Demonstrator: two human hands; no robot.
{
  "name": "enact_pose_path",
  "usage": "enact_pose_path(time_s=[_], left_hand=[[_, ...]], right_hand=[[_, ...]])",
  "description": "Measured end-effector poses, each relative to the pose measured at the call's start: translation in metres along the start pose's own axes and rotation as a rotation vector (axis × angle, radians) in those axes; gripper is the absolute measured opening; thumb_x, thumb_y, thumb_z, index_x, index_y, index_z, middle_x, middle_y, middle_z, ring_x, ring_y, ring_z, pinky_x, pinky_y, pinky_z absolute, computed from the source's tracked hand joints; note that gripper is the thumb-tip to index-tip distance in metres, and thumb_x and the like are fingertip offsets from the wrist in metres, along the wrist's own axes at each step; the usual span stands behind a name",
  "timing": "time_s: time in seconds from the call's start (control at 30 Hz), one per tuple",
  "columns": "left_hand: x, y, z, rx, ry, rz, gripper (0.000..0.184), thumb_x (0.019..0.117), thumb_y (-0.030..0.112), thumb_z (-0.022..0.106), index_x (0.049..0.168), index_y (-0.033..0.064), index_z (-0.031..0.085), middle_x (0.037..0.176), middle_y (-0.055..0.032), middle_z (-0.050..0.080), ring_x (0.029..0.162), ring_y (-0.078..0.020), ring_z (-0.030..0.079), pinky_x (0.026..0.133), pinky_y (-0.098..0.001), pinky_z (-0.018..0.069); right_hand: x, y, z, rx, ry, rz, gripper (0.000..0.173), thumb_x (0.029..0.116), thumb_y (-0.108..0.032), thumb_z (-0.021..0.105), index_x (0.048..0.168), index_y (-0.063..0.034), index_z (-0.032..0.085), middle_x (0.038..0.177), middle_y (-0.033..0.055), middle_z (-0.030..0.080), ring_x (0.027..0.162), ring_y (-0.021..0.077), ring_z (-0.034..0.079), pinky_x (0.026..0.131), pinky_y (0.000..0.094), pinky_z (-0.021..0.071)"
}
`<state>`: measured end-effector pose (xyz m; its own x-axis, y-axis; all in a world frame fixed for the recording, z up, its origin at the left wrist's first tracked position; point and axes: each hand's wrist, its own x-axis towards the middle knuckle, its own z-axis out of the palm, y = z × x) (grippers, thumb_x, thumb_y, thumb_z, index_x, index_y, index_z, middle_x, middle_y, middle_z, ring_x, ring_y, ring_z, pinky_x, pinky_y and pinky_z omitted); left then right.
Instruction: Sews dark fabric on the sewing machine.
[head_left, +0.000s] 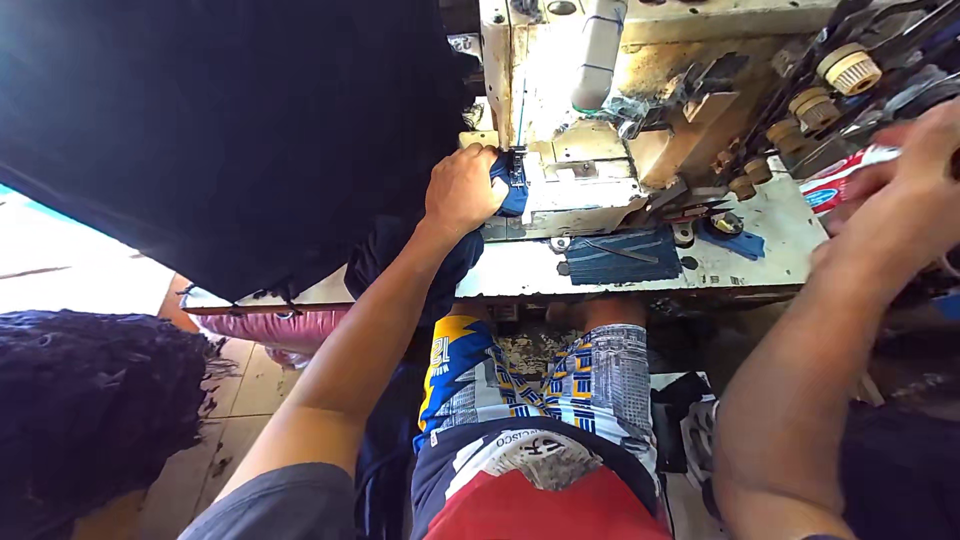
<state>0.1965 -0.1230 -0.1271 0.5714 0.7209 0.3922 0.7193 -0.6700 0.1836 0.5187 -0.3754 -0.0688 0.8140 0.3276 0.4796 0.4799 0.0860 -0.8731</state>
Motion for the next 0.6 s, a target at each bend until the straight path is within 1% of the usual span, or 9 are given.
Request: enact_pose_path(time_s=[0.1,0.17,0.23,0.3,0.33,0.4,0.47,0.53,0.6], left_hand=[[0.006,-0.009,-0.005,0.004,-0.074,0.130,0.036,0.0930,0.029,0.056,0.117,0.0045,0.069,0.117,-0.0156,0.069,0.107,-0.0333,0.069,0.088,-0.0558,0.0552],[0.015,-0.017,-0.012,0.046,-0.152,0.214,0.037,0.0948,0.028,0.055,0.117,0.0021,0.068,0.115,-0.0190,0.069,0.103,-0.0375,0.070,0.085,-0.0593,0.0551],[0.025,-0.021,-0.017,0.096,-0.205,0.249,0.036,0.0959,0.031,0.053,0.111,0.0015,0.067,0.106,-0.0212,0.069,0.098,-0.0412,0.070,0.080,-0.0624,0.0542],[0.034,-0.025,-0.015,0.118,-0.195,0.273,0.036,0.0955,0.033,0.052,0.104,0.0020,0.066,0.100,-0.0216,0.069,0.095,-0.0426,0.070,0.075,-0.0630,0.0533],[0.038,-0.027,-0.013,0.112,-0.179,0.279,0.036,0.0953,0.034,0.052,0.105,0.0031,0.067,0.101,-0.0212,0.070,0.095,-0.0424,0.070,0.074,-0.0630,0.0532],[0.047,-0.031,-0.009,0.056,-0.171,0.260,0.037,0.0949,0.036,0.054,0.109,0.0057,0.069,0.105,-0.0203,0.071,0.099,-0.0425,0.070,0.076,-0.0645,0.0527],[0.057,-0.033,-0.008,-0.017,-0.177,0.243,0.035,0.0934,0.038,0.060,0.109,0.0074,0.069,0.105,-0.0190,0.072,0.101,-0.0416,0.070,0.078,-0.0652,0.0520],[0.067,-0.035,-0.008,-0.089,-0.185,0.232,0.037,0.0900,0.039,0.068,0.105,0.0058,0.070,0.104,-0.0193,0.072,0.102,-0.0412,0.070,0.081,-0.0668,0.0515],[0.075,-0.040,-0.004,-0.109,-0.180,0.265,0.042,0.0892,0.044,0.070,0.105,0.0055,0.070,0.106,-0.0195,0.072,0.106,-0.0400,0.069,0.086,-0.0661,0.0513]], right_hand=[[-0.082,-0.004,0.022,0.064,-0.187,-0.102,0.021,0.1061,-0.028,0.057,0.108,-0.0077,0.064,0.081,-0.0047,0.062,0.058,0.0061,0.056,0.053,0.0267,0.0516],[-0.117,0.010,0.040,0.050,-0.370,-0.169,0.020,0.1039,-0.023,0.060,0.104,-0.0049,0.068,0.078,-0.0011,0.063,0.059,0.0080,0.057,0.053,0.0291,0.0524],[-0.141,0.022,0.058,0.039,-0.539,-0.194,0.018,0.1014,-0.021,0.064,0.102,-0.0050,0.072,0.079,-0.0004,0.067,0.060,0.0062,0.060,0.054,0.0264,0.0538],[-0.156,0.034,0.074,0.051,-0.648,-0.163,0.016,0.1002,-0.021,0.066,0.100,-0.0074,0.074,0.077,-0.0020,0.068,0.059,0.0040,0.058,0.052,0.0226,0.0515],[-0.160,0.039,0.080,0.062,-0.682,-0.133,0.016,0.0999,-0.021,0.067,0.099,-0.0078,0.075,0.074,-0.0025,0.066,0.057,0.0034,0.056,0.050,0.0214,0.0485],[-0.165,0.046,0.091,0.081,-0.741,-0.070,0.016,0.0996,-0.020,0.067,0.097,-0.0073,0.076,0.072,-0.0027,0.065,0.056,0.0028,0.055,0.050,0.0201,0.0470],[-0.166,0.050,0.103,0.095,-0.789,-0.036,0.016,0.0992,-0.019,0.067,0.096,-0.0067,0.076,0.072,-0.0024,0.067,0.057,0.0024,0.057,0.052,0.0196,0.0496],[-0.168,0.051,0.114,0.112,-0.830,-0.038,0.014,0.0988,-0.018,0.068,0.095,-0.0067,0.076,0.073,-0.0028,0.068,0.059,0.0018,0.059,0.054,0.0190,0.0506],[-0.170,0.046,0.124,0.129,-0.879,-0.052,0.014,0.0992,-0.018,0.068,0.095,-0.0073,0.075,0.074,-0.0033,0.068,0.061,0.0012,0.059,0.055,0.0186,0.0505]])
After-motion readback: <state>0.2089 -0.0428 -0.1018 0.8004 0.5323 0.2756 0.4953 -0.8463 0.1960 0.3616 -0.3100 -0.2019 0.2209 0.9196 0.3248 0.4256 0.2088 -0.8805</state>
